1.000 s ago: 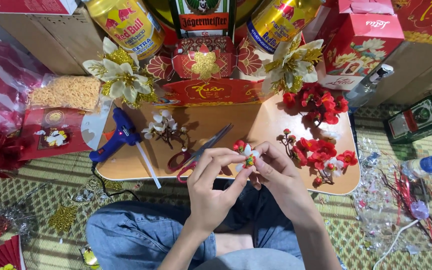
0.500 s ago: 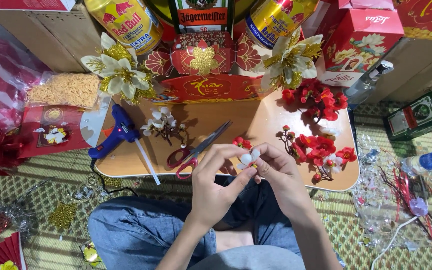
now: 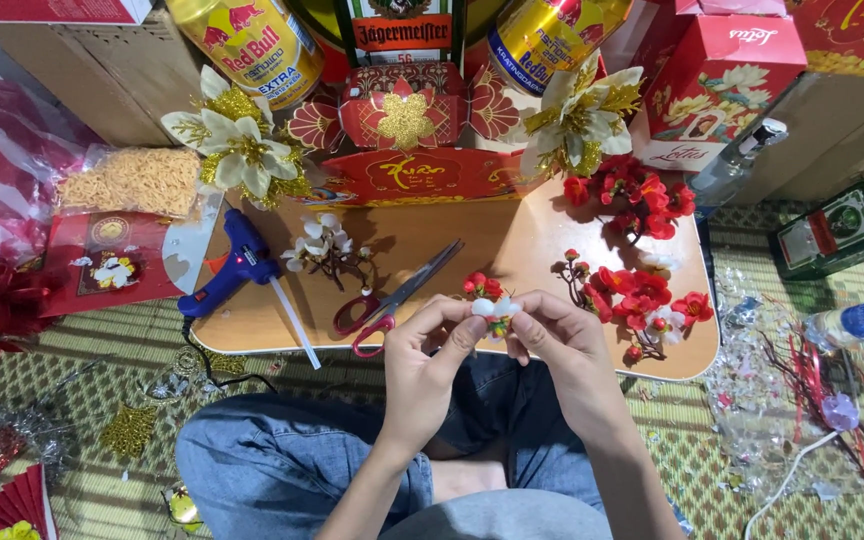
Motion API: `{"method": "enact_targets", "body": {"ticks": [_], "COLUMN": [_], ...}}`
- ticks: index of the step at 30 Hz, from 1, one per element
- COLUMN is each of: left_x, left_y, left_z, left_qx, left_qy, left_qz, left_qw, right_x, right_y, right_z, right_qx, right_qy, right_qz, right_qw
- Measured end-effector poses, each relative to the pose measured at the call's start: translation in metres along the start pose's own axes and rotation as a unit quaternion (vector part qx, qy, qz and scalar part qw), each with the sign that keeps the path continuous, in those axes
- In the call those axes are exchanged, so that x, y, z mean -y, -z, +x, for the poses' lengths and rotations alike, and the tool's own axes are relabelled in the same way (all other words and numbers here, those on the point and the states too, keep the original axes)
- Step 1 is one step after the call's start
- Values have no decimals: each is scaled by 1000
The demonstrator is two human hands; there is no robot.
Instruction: Assembling decorative flower branches by attaching small artificial flowers to a stem for a gift display.
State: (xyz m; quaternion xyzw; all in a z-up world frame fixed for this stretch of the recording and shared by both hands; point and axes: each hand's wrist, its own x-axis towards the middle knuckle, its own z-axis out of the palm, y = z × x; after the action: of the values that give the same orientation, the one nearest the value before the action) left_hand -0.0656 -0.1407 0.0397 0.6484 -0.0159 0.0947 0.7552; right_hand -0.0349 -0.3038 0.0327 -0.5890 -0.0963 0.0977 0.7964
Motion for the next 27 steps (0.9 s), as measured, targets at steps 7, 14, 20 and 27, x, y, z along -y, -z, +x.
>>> {"method": "enact_targets", "body": {"ticks": [7,14,20,27], "left_x": [15,31,37,92], "left_y": [15,52,76,81], "left_z": [6,39,60,60], "left_qx": [-55,-162,-233,-187], "left_qy": [65,28,-71,-35], "left_qz": [-35,87,395,597], "left_qw": [996,983,886,780], "right_x": [-13,-27,-34,-38], "right_y": [7,39,42,27], "right_z": [12,23,17,14], "right_qx": [-22,-157,-140,-69], "right_qy": [-29,-18,-27,-27], "right_qz": [-17,-142,-324,-463], "right_qw": [999,977,935,883]}}
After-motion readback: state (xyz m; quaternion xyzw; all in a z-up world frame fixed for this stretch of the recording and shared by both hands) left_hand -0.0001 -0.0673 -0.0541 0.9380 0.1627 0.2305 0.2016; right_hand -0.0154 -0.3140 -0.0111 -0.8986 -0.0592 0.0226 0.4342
